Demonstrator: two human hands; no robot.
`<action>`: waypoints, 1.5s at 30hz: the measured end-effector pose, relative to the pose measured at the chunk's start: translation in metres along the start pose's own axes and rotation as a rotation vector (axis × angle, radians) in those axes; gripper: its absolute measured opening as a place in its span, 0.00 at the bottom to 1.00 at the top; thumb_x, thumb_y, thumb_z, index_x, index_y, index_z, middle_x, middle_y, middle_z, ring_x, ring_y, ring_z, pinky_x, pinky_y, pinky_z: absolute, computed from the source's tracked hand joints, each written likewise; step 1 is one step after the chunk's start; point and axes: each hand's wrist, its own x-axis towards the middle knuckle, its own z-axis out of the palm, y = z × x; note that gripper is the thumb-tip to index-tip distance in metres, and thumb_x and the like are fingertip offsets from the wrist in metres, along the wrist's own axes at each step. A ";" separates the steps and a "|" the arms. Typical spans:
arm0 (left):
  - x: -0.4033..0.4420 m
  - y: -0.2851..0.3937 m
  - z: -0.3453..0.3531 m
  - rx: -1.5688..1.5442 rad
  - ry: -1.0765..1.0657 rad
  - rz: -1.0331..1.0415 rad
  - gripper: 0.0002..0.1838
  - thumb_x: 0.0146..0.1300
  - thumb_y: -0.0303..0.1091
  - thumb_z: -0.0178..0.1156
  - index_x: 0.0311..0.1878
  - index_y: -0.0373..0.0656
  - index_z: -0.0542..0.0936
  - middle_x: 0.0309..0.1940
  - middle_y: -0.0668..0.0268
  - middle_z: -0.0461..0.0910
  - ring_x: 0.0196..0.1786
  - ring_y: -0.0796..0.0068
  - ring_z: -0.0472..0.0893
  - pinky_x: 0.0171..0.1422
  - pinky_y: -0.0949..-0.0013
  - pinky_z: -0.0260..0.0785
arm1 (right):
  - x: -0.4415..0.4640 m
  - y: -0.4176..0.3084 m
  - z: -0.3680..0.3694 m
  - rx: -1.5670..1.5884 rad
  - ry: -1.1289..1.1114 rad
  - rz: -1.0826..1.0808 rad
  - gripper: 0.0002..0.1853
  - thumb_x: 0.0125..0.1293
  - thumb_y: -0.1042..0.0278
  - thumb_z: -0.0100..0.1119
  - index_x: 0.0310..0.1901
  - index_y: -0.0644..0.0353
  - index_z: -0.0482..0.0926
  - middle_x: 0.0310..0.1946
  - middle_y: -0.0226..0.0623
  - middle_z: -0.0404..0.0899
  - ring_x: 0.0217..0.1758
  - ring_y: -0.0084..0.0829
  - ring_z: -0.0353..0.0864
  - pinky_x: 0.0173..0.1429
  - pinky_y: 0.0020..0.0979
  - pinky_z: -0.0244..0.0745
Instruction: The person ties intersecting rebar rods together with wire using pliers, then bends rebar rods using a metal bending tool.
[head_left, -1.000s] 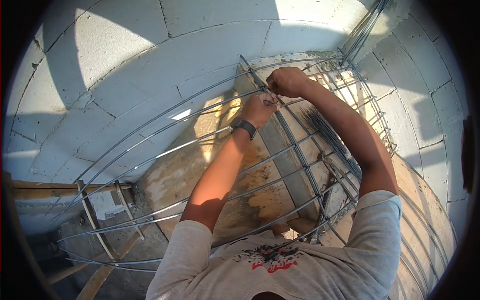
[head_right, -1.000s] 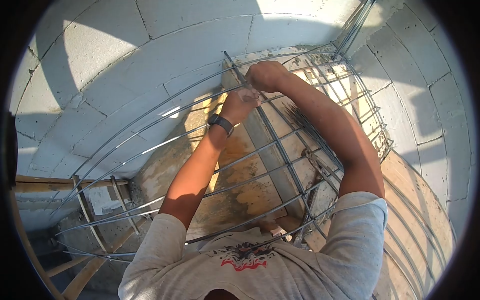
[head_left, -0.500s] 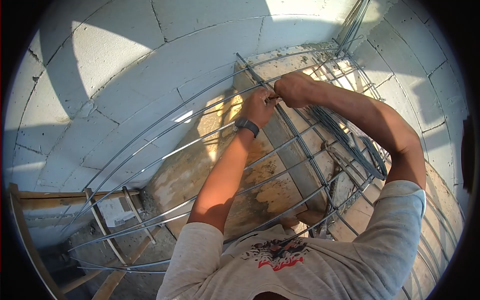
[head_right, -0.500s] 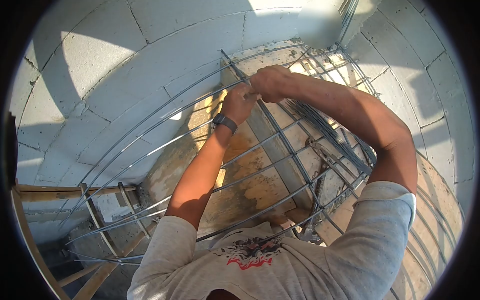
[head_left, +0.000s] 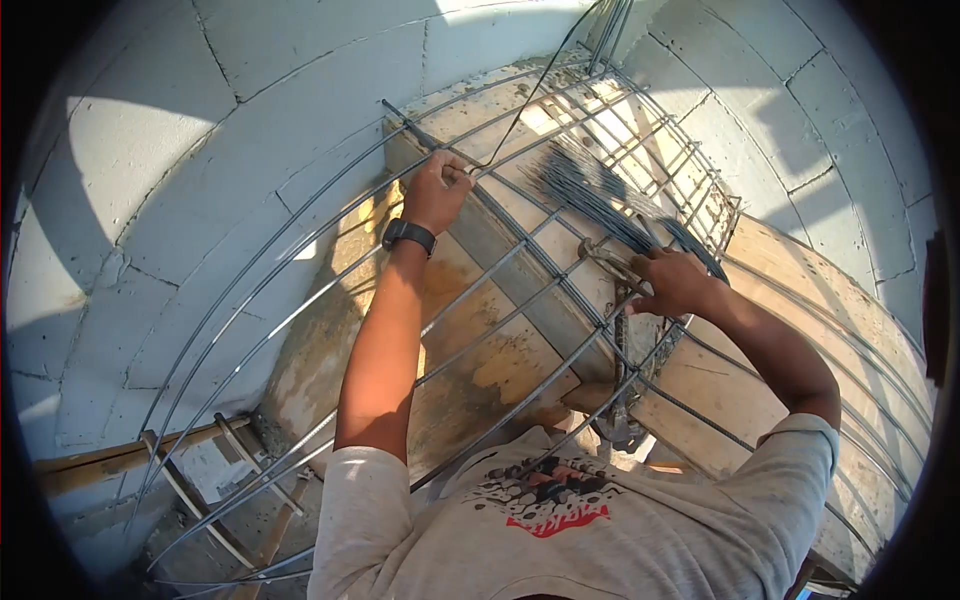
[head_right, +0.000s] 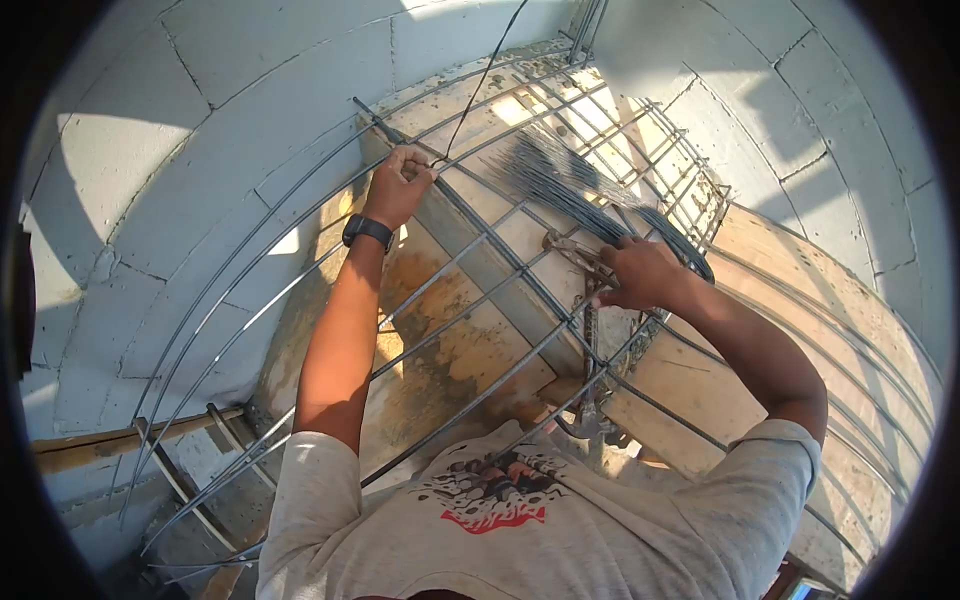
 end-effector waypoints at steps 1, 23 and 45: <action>0.000 -0.005 0.004 -0.002 -0.012 -0.025 0.12 0.62 0.35 0.71 0.46 0.41 0.85 0.40 0.60 0.86 0.43 0.63 0.86 0.52 0.61 0.78 | -0.008 0.004 0.028 0.062 0.077 0.049 0.27 0.67 0.47 0.69 0.56 0.61 0.80 0.49 0.53 0.82 0.56 0.56 0.85 0.57 0.52 0.81; -0.024 0.036 -0.001 0.341 0.010 -0.174 0.09 0.66 0.43 0.70 0.44 0.50 0.86 0.40 0.60 0.89 0.48 0.53 0.87 0.51 0.49 0.80 | 0.104 -0.032 -0.130 -0.364 0.279 0.026 0.41 0.69 0.78 0.51 0.82 0.31 0.62 0.59 0.53 0.81 0.48 0.47 0.89 0.50 0.42 0.85; -0.031 0.037 0.005 0.382 0.074 -0.132 0.08 0.67 0.41 0.71 0.44 0.51 0.89 0.37 0.59 0.90 0.44 0.50 0.89 0.48 0.48 0.82 | 0.189 -0.025 -0.151 -0.880 0.603 -0.279 0.28 0.79 0.59 0.50 0.79 0.38 0.67 0.66 0.32 0.76 0.70 0.30 0.73 0.76 0.40 0.63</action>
